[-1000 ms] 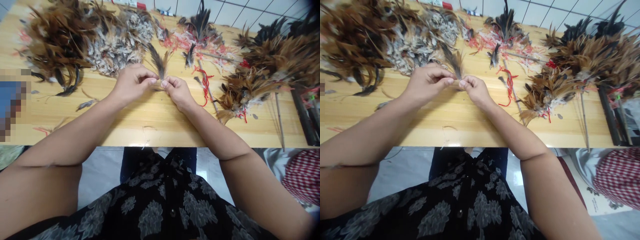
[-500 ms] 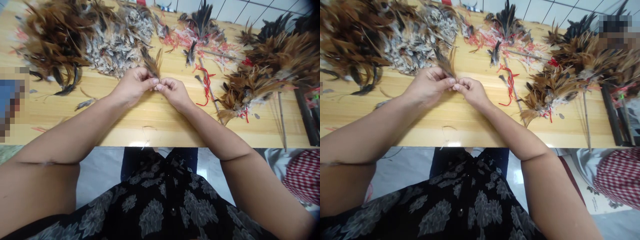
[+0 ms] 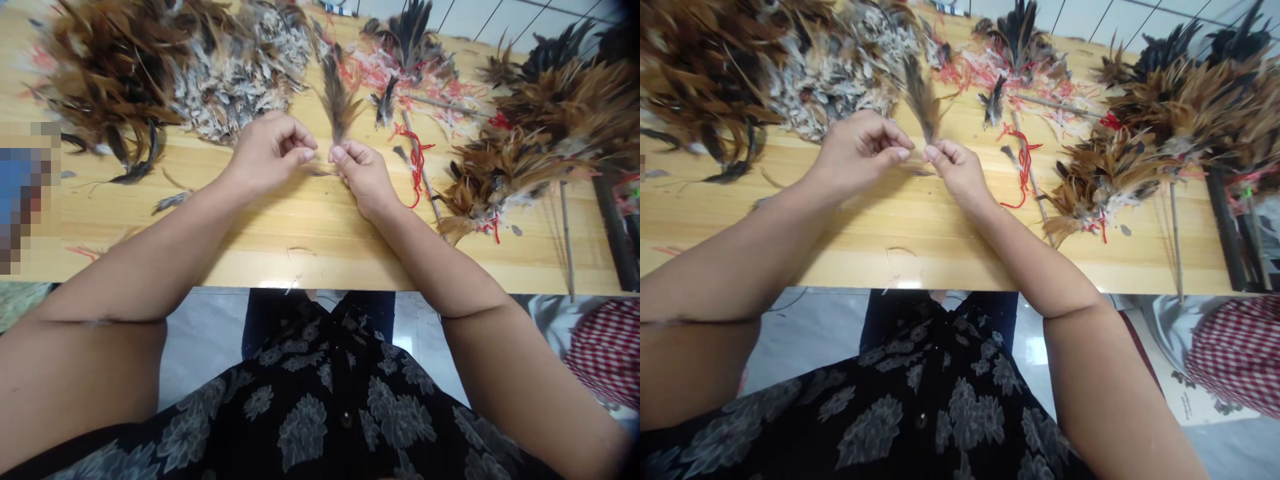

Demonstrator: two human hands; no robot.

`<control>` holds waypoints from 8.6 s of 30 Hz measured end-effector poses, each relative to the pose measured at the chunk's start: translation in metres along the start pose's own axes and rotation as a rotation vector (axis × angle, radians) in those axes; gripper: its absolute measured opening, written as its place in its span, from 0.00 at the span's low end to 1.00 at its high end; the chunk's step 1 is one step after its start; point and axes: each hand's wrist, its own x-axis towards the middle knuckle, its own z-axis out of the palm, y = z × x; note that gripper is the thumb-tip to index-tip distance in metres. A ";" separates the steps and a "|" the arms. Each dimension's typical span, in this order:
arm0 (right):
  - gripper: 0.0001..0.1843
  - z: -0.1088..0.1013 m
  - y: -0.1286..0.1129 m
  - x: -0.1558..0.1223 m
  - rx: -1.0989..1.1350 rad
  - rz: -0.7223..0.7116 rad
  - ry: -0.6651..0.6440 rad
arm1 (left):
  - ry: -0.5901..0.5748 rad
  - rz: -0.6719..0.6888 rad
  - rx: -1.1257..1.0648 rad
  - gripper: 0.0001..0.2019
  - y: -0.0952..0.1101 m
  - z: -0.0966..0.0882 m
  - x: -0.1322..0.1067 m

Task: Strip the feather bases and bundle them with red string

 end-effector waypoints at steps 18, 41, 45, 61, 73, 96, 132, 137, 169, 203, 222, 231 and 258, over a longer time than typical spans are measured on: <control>0.29 -0.013 0.025 0.008 -0.271 -0.074 0.100 | -0.102 0.132 0.367 0.06 -0.013 0.006 -0.001; 0.26 -0.012 0.012 0.003 -0.467 -0.044 0.013 | -0.158 0.178 0.360 0.11 0.006 -0.016 -0.008; 0.25 -0.010 0.015 0.004 -0.416 -0.038 0.015 | -0.163 0.130 0.352 0.10 0.018 -0.011 -0.009; 0.26 -0.008 0.020 0.007 -0.334 -0.015 -0.052 | -0.092 0.070 0.362 0.11 0.036 -0.004 -0.010; 0.38 -0.005 -0.010 -0.001 -0.162 -0.019 -0.042 | 0.126 0.131 0.263 0.11 0.038 -0.016 -0.008; 0.30 0.004 -0.018 -0.005 -0.071 -0.007 -0.211 | -0.051 -0.158 -0.315 0.34 0.013 0.017 -0.006; 0.34 -0.011 -0.003 -0.003 0.040 -0.040 -0.074 | 0.164 -0.177 0.246 0.24 -0.041 -0.056 0.008; 0.33 -0.009 -0.003 -0.003 0.030 -0.043 -0.073 | 0.178 -0.156 0.217 0.22 -0.045 -0.041 0.011; 0.34 0.008 -0.005 -0.001 -0.105 0.012 -0.100 | 0.000 -0.145 -0.424 0.30 0.019 0.012 -0.012; 0.34 -0.002 -0.009 -0.008 -0.116 -0.025 -0.022 | 0.003 -0.184 0.239 0.14 -0.012 -0.047 -0.003; 0.35 0.008 -0.006 -0.002 -0.161 -0.017 -0.040 | -0.121 -0.192 -0.435 0.26 0.032 0.002 -0.008; 0.32 0.008 0.001 0.001 -0.149 0.007 -0.070 | -0.010 -0.130 -0.363 0.24 0.021 0.006 -0.003; 0.34 -0.002 0.021 0.008 -0.212 -0.134 -0.212 | -0.016 -0.358 -0.517 0.26 0.032 0.007 -0.007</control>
